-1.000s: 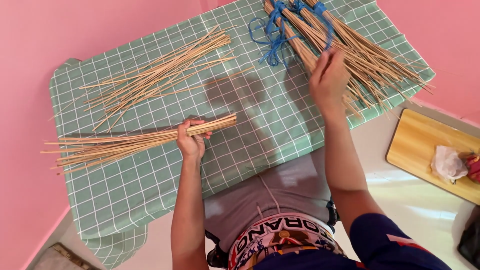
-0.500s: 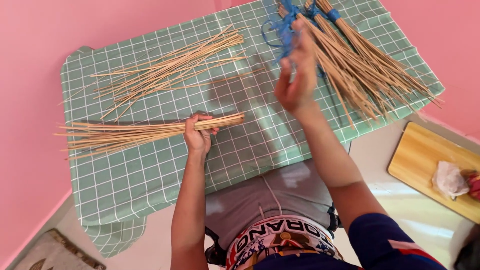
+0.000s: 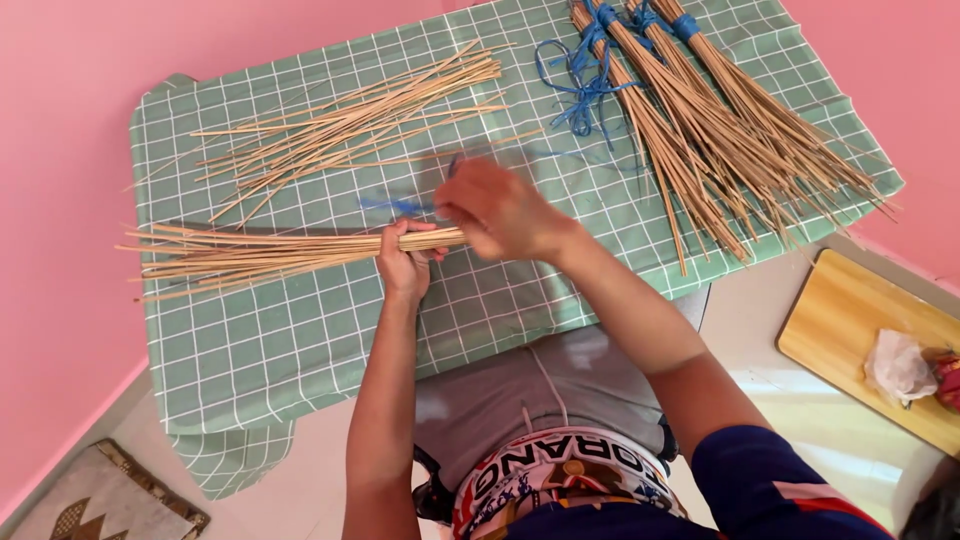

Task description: Gathering loose bamboo sticks into bundles and securing them with blue plastic string.

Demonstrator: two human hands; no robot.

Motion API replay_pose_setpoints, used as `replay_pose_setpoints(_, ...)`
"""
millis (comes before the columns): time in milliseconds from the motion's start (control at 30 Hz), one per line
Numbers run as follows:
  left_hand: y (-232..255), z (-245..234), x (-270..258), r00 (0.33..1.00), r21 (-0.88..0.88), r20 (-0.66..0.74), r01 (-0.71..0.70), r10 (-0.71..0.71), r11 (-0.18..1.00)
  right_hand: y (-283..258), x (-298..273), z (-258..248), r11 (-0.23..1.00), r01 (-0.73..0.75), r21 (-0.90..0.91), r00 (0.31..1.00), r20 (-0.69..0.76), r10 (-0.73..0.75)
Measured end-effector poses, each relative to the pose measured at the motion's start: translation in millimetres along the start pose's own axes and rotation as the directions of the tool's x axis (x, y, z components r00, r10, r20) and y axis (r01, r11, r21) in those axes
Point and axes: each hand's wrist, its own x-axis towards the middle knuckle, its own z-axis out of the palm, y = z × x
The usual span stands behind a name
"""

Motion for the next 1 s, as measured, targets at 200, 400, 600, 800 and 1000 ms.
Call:
replay_pose_setpoints(200, -3, -1, 15, 0.968, -0.277, -0.241, -0.133, 0.066, 0.952, -53, -20, 54, 0.869, 0.029, 0.493, 0.987, 0.126, -0.105)
replay_pose_setpoints(400, 10, 11, -12, 0.999, -0.014, 0.016, -0.042, 0.043, 0.999, -95, -39, 113, 0.937, 0.087, 0.338, 0.955, 0.239, -0.175)
replay_pose_setpoints(600, 4, 7, -5, 1.0, -0.016, 0.004, -0.02, 0.02, 1.0, -109, -16, 106, 0.832, 0.123, 0.541, 0.987, 0.02, -0.16)
replay_pose_setpoints(800, 22, 22, -15, 0.99, 0.016, -0.127, 0.055, -0.052, 0.998, -73, -20, 47, 0.919, -0.213, 0.331, 0.963, 0.232, 0.139)
replay_pose_setpoints(1000, 1, 3, 3, 0.997, -0.001, -0.075, 0.023, -0.023, 1.0, -5, -100, -26, 0.769, -0.636, 0.063, 0.762, -0.112, 0.638)
